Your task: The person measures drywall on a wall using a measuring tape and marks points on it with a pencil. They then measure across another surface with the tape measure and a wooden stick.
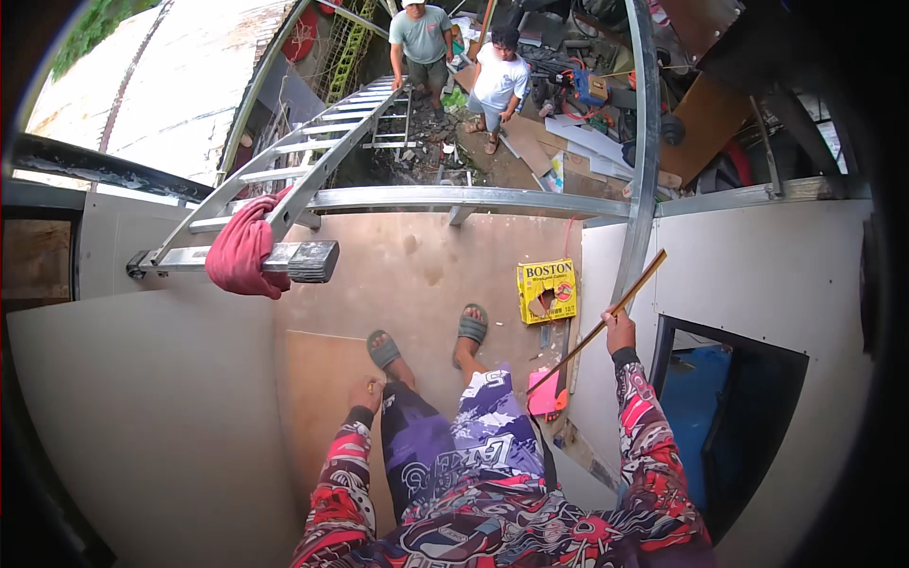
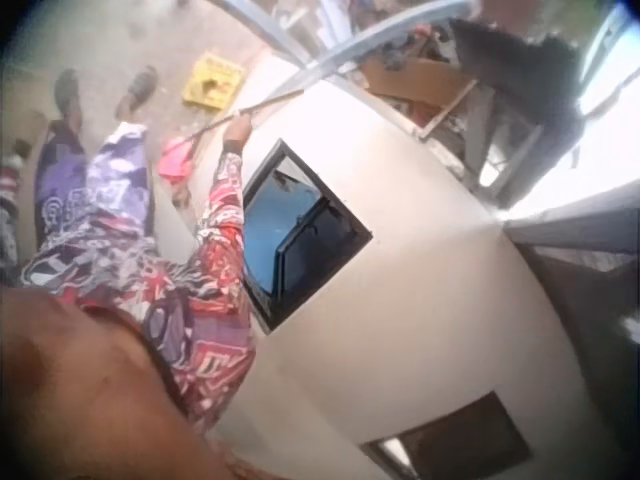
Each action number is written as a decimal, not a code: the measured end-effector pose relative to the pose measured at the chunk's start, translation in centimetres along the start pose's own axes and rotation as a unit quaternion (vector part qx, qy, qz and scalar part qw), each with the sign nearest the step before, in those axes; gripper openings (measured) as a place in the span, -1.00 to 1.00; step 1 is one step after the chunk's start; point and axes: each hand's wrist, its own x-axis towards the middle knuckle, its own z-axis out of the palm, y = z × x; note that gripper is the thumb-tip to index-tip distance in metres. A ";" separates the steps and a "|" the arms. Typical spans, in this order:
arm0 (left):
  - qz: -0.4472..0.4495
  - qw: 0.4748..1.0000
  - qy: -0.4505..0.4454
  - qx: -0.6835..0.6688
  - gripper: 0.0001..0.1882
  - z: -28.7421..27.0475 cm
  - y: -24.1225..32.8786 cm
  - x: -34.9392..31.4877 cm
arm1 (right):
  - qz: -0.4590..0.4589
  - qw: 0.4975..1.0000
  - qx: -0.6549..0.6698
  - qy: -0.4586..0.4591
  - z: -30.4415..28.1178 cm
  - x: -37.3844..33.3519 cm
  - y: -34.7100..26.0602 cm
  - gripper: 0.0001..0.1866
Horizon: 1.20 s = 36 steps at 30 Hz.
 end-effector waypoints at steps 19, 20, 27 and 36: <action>0.107 0.966 -0.055 0.230 -0.65 11.3 4.2 -4.3 | 0.028 0.999 -0.029 0.017 4.0 21.4 -0.2 -0.89; 0.107 0.966 -0.055 0.231 -0.65 11.5 4.2 -4.1 | 0.028 0.999 -0.028 0.017 4.1 21.8 -0.2 -0.89; 0.165 0.945 -0.083 0.272 -0.65 12.2 4.2 -3.2 | -0.029 0.998 -0.042 0.030 4.1 23.6 -4.0 -0.81; 0.172 0.942 -0.096 0.270 -0.65 12.7 3.7 -2.3 | -0.008 0.978 -0.210 0.003 4.5 24.7 -4.1 -0.79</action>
